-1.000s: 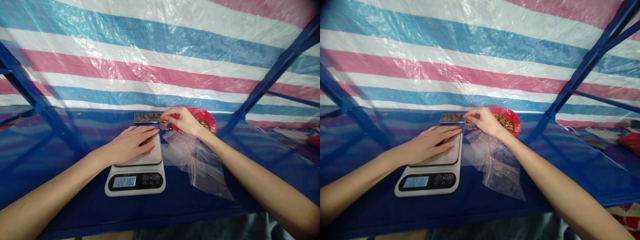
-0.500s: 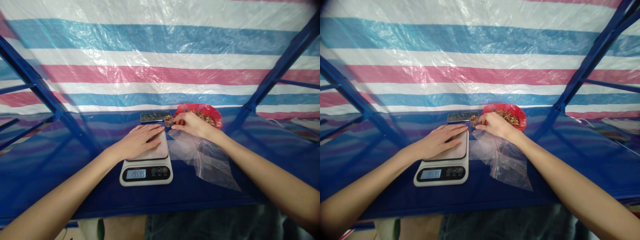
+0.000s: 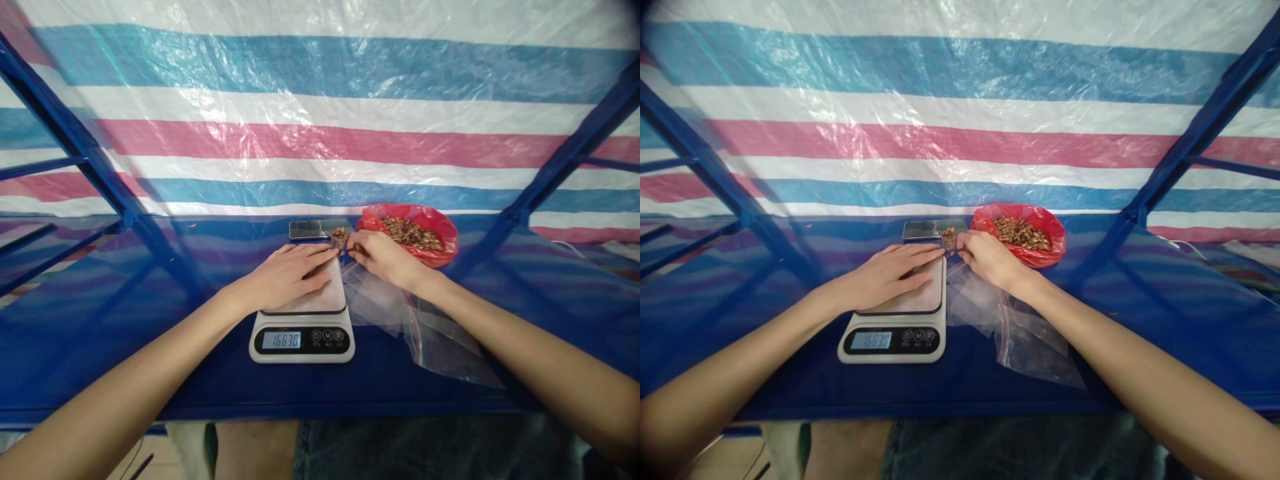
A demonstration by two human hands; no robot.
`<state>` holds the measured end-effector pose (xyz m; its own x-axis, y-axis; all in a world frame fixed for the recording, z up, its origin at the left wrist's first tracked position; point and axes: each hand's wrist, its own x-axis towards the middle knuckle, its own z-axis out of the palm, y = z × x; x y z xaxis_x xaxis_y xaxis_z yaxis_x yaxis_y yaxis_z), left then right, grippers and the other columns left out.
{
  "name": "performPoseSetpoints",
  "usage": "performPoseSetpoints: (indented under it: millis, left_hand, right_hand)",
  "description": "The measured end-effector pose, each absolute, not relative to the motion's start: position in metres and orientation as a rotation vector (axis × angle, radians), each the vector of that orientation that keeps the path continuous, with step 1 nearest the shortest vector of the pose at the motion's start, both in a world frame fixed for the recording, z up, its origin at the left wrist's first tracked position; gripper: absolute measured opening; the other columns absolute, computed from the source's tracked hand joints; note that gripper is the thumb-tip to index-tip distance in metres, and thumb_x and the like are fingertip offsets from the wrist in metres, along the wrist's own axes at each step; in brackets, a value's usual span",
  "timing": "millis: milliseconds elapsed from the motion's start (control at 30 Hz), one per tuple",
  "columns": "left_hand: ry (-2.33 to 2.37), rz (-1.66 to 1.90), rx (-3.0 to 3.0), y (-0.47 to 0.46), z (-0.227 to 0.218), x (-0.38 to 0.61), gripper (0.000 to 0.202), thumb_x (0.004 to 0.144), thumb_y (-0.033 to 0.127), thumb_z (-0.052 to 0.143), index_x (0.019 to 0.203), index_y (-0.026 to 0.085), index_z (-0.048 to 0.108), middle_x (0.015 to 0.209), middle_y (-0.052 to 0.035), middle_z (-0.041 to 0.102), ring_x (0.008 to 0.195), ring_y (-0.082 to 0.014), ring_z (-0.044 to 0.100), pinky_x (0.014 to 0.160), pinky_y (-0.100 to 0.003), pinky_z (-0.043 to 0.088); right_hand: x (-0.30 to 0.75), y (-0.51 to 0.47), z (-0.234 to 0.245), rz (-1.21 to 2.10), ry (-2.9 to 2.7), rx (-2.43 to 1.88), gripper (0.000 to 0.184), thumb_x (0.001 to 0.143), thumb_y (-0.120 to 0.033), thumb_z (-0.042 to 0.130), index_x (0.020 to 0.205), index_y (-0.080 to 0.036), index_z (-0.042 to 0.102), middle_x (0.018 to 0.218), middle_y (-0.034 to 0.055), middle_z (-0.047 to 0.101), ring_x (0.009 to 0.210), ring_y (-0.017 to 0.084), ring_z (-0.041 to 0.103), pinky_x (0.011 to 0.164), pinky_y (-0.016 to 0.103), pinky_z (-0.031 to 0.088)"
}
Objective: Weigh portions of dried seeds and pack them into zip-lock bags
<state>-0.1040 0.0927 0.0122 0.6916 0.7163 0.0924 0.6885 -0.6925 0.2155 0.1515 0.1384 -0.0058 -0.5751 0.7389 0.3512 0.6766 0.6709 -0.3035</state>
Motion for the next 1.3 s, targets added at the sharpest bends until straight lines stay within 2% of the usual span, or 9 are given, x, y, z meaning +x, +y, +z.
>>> performPoseSetpoints:
  millis: [100,267,367,500,667,1033,1300]
  left_hand:
    - [1.145,0.25,2.733,0.093,0.012,-0.104,0.059,0.108,0.059,0.031,0.162,0.033,0.035,0.17,-0.0004,0.036,0.154,-0.0234,0.037,0.122,-0.044,0.029]
    - [1.128,0.254,2.744,0.093,0.011,-0.105,0.061,0.108,0.06,0.03,0.162,0.033,0.034,0.17,-0.0019,0.036,0.154,-0.0247,0.036,0.122,-0.044,0.028]
    - [1.124,0.258,2.744,0.094,0.011,-0.105,0.061,0.108,0.061,0.029,0.162,0.034,0.033,0.17,-0.002,0.035,0.154,-0.0249,0.037,0.122,-0.044,0.028]
    - [1.134,0.237,2.733,0.092,0.014,-0.105,0.06,0.108,0.06,0.028,0.162,0.034,0.034,0.17,-0.0016,0.035,0.154,-0.0246,0.037,0.122,-0.043,0.028]
    - [1.13,0.236,2.71,0.09,0.017,-0.106,0.06,0.108,0.06,0.028,0.162,0.035,0.033,0.17,-0.0013,0.035,0.155,-0.0244,0.036,0.124,-0.044,0.026]
    - [1.097,0.302,2.691,0.093,0.016,-0.107,0.055,0.109,0.054,0.033,0.159,0.032,0.039,0.167,-0.0021,0.041,0.153,-0.0237,0.039,0.123,-0.044,0.029]
    - [1.091,0.336,2.701,0.093,0.014,-0.109,0.056,0.108,0.056,0.031,0.158,0.033,0.041,0.165,-0.002,0.044,0.151,-0.0248,0.042,0.122,-0.043,0.03]
  right_hand:
    - [0.154,0.141,-0.009,0.167,-2.437,-1.098,0.014,0.092,-0.005,0.058,0.087,-0.017,0.064,0.088,0.005,0.065,0.074,0.017,0.059,0.072,0.029,0.042]
    - [0.159,0.141,-0.012,0.074,-2.417,-1.166,0.007,0.098,-0.018,0.06,0.1,-0.019,0.067,0.105,0.009,0.062,0.088,0.022,0.063,0.079,0.032,0.046]
    - [0.161,0.141,-0.009,0.062,-2.395,-1.21,0.011,0.095,-0.021,0.068,0.106,-0.02,0.068,0.103,0.0081,0.065,0.087,0.022,0.063,0.079,0.033,0.046]
    - [0.163,0.145,-0.007,0.147,-2.404,-1.163,0.01,0.092,-0.012,0.068,0.099,-0.018,0.073,0.094,0.0066,0.071,0.082,0.021,0.065,0.077,0.031,0.046]
    - [0.162,0.148,-0.008,0.166,-2.407,-1.094,0.022,0.089,-0.001,0.061,0.093,-0.016,0.077,0.094,0.0085,0.074,0.084,0.022,0.067,0.08,0.032,0.048]
    - [0.163,0.147,-0.008,0.087,-2.402,-1.073,0.025,0.086,-0.001,0.059,0.085,-0.018,0.078,0.088,0.0065,0.072,0.077,0.02,0.065,0.075,0.031,0.047]
    - [0.164,0.142,0.005,0.035,-2.323,-1.056,0.026,0.087,-0.003,0.058,0.087,-0.018,0.079,0.093,0.0087,0.073,0.081,0.023,0.067,0.078,0.034,0.049]
